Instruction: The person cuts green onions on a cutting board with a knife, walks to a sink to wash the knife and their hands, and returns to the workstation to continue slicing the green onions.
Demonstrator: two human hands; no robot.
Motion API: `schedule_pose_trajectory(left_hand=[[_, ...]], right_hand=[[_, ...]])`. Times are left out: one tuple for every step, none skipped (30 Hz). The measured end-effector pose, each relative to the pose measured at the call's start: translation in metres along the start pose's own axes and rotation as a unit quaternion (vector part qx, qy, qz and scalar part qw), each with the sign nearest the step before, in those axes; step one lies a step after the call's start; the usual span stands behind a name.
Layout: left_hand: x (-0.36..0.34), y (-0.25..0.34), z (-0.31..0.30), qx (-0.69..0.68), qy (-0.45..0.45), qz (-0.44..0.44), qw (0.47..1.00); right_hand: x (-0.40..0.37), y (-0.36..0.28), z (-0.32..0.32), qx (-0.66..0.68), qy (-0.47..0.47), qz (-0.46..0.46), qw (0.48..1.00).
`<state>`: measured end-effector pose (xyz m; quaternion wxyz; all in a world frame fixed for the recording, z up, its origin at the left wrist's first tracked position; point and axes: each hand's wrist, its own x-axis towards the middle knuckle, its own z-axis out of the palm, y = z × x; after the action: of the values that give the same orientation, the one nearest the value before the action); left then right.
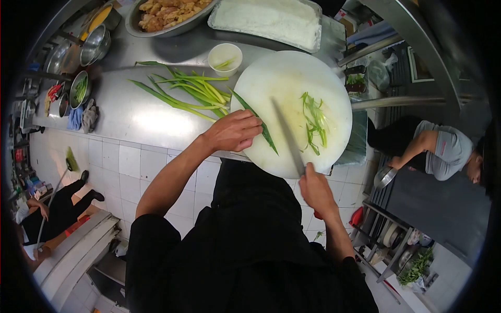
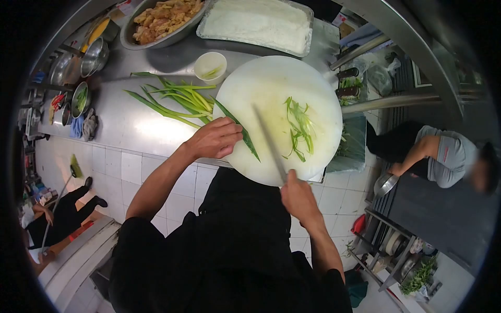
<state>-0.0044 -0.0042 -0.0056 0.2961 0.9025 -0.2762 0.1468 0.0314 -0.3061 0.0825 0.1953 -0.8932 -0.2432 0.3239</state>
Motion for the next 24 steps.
schedule_pose_trajectory(left_hand=[[0.0,0.0,0.0,-0.001,0.011,0.003,1.0],[0.0,-0.001,0.001,-0.001,0.011,0.004,1.0],[0.001,0.0,0.001,-0.002,0.015,0.01,1.0],[0.002,0.0,0.002,-0.005,0.017,0.018,1.0],[0.003,0.0,0.002,-0.007,0.016,0.019,1.0],[0.005,-0.001,0.002,-0.001,-0.005,0.029,1.0],[0.006,-0.003,0.002,0.006,-0.025,0.038,0.999],[0.007,-0.004,0.002,0.005,-0.026,0.039,0.999],[0.009,-0.006,0.002,0.006,-0.044,0.051,0.998],[0.01,-0.009,0.001,0.008,-0.061,0.063,0.996],[0.011,-0.012,0.002,0.009,-0.058,0.062,0.996],[0.012,-0.013,0.002,0.013,-0.067,0.07,0.995],[0.011,-0.013,0.002,0.016,-0.077,0.079,0.994],[0.011,-0.015,0.002,0.013,-0.077,0.077,0.994],[0.011,-0.014,0.001,0.007,-0.074,0.077,0.994],[0.012,-0.014,-0.001,0.004,-0.073,0.081,0.994],[0.011,-0.014,0.0,0.003,-0.073,0.078,0.994],[0.01,-0.014,0.001,-0.005,-0.066,0.074,0.995],[0.011,-0.014,0.001,-0.014,-0.06,0.072,0.995],[0.012,-0.015,0.001,-0.012,-0.06,0.071,0.996],[0.012,-0.016,0.0,-0.02,-0.053,0.076,0.996],[0.012,-0.015,0.001,-0.033,-0.045,0.08,0.995],[0.012,-0.017,0.001,-0.03,-0.043,0.08,0.995],[0.011,-0.016,0.0,-0.032,-0.038,0.081,0.995]], right_hand=[[0.0,0.003,-0.005,0.0,0.0,0.0,1.0],[0.001,0.006,-0.01,-0.004,0.022,-0.006,1.0],[0.003,0.004,-0.015,-0.008,0.044,-0.011,0.999],[0.007,-0.005,-0.018,-0.013,0.049,-0.034,0.998],[0.011,-0.014,-0.013,-0.012,0.049,-0.031,0.998],[0.014,-0.026,-0.005,-0.032,0.057,-0.061,0.996],[0.017,-0.036,0.001,-0.053,0.065,-0.092,0.992],[0.018,-0.047,0.006,-0.102,0.035,-0.082,0.991],[0.014,-0.056,0.01,-0.101,0.034,-0.082,0.991],[0.008,-0.064,0.012,-0.11,0.017,-0.058,0.992],[0.002,-0.068,0.012,-0.122,0.0,-0.034,0.992],[-0.003,-0.067,0.011,-0.119,-0.018,-0.025,0.992],[-0.009,-0.067,0.011,-0.12,-0.021,-0.024,0.992],[-0.013,-0.065,0.012,-0.109,-0.023,-0.016,0.994],[-0.014,-0.064,0.011,-0.101,-0.029,-0.008,0.994],[-0.002,-0.061,0.018,-0.102,-0.033,-0.009,0.994],[0.021,-0.055,0.031,-0.088,-0.003,-0.021,0.996],[0.033,-0.057,0.035,-0.074,0.028,-0.033,0.996],[0.031,-0.058,0.032,-0.073,0.028,-0.032,0.996],[0.03,-0.06,0.024,-0.079,0.02,-0.034,0.996],[0.029,-0.068,0.014,-0.084,0.012,-0.037,0.996],[0.019,-0.077,0.006,-0.093,-0.027,0.012,0.995],[0.023,-0.075,0.007,-0.095,-0.026,0.01,0.995],[0.028,-0.072,0.014,-0.079,-0.008,-0.007,0.997]])
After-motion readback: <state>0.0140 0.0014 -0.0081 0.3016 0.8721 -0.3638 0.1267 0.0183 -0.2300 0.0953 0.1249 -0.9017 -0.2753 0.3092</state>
